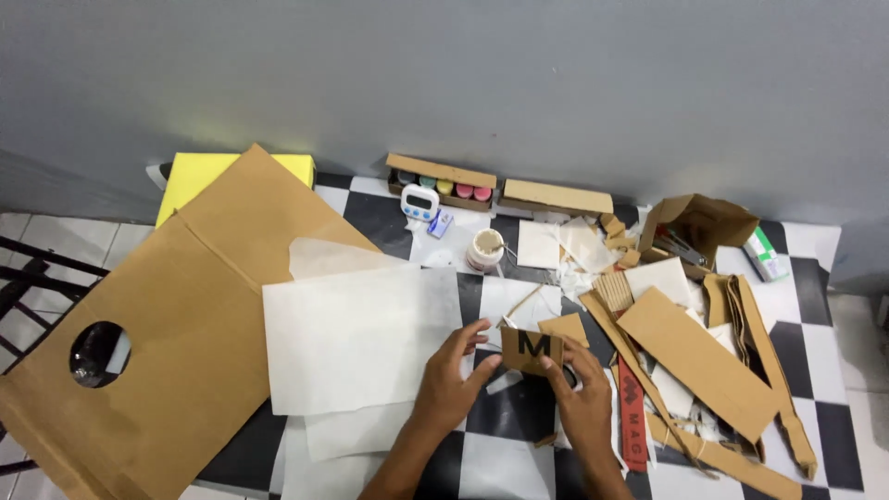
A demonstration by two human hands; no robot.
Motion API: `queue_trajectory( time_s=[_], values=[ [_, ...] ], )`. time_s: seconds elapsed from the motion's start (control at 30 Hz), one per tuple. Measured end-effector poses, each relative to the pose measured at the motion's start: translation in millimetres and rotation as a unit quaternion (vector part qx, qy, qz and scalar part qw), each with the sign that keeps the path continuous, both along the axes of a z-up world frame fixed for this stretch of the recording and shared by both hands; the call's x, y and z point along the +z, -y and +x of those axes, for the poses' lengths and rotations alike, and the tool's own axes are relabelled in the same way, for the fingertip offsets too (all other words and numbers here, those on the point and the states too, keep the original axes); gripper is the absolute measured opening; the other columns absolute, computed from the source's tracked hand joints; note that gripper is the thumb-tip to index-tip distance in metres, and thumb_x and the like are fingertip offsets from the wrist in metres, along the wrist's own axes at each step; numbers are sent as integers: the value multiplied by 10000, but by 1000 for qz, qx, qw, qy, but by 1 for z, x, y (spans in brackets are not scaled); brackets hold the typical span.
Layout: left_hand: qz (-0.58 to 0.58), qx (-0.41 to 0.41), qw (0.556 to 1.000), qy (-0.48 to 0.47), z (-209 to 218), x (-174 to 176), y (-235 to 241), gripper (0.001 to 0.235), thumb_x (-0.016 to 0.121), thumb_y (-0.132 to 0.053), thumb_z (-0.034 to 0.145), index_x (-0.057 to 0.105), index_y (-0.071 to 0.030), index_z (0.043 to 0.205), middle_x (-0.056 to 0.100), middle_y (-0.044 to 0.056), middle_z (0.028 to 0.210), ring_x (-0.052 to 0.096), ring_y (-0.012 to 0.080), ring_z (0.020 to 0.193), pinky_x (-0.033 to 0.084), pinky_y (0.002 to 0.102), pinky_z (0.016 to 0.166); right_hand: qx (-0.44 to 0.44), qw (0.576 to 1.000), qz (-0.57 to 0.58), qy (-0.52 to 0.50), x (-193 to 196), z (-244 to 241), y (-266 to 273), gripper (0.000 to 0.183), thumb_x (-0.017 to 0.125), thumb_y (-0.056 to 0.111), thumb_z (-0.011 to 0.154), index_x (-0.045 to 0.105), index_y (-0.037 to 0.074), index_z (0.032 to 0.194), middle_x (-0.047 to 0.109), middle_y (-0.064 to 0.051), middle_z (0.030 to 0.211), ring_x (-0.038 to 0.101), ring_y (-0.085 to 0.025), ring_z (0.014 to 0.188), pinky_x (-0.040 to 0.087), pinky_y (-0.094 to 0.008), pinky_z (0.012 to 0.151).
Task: Applying glue to a cardboard square, sticking it to paper, and trimming the edges with scissors.
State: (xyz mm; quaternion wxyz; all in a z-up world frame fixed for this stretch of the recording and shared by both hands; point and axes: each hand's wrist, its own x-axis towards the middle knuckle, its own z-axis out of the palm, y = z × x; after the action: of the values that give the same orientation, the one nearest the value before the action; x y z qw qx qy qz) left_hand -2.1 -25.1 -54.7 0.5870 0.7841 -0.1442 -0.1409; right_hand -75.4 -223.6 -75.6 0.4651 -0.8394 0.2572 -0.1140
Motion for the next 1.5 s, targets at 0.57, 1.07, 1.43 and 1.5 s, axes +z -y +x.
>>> queue_trajectory(
  time_s=[0.57, 1.07, 1.43, 1.5],
  values=[
    [-266, 19, 882, -389, 35, -21, 22, 836, 552, -625, 806, 507, -111, 1464, 659, 156, 1369, 722, 303, 1110, 645, 452, 825, 93, 925, -299, 214, 21, 20, -21, 356, 760, 55, 919, 726, 209, 1239, 672, -74, 1146, 635, -237, 962, 477, -359, 797],
    [-328, -2, 857, -398, 57, -67, 5, 562, 670, -115, 925, 498, -17, 1451, 647, 172, 1320, 680, 323, 1113, 663, 408, 766, 63, 994, 49, 77, 22, -8, -12, 183, 699, 113, 922, 805, 87, 1068, 772, -49, 913, 668, -156, 899, 520, -284, 846],
    [-367, -60, 831, -414, 58, -92, -11, 495, 781, -134, 860, 633, -65, 1328, 709, 60, 1144, 673, 183, 1021, 562, 297, 875, -34, 989, 119, 81, -8, -11, -5, 121, 803, 79, 852, 785, 52, 968, 757, -59, 925, 647, -128, 853, 517, -243, 786],
    [-401, -103, 834, -364, 57, -105, -10, 426, 758, -119, 880, 625, -57, 1279, 691, 26, 1057, 653, 131, 944, 525, 273, 855, -20, 990, 86, 111, -34, -11, 3, 152, 816, 62, 836, 760, 79, 976, 740, -18, 926, 589, -79, 810, 471, -215, 795]
  ],
)
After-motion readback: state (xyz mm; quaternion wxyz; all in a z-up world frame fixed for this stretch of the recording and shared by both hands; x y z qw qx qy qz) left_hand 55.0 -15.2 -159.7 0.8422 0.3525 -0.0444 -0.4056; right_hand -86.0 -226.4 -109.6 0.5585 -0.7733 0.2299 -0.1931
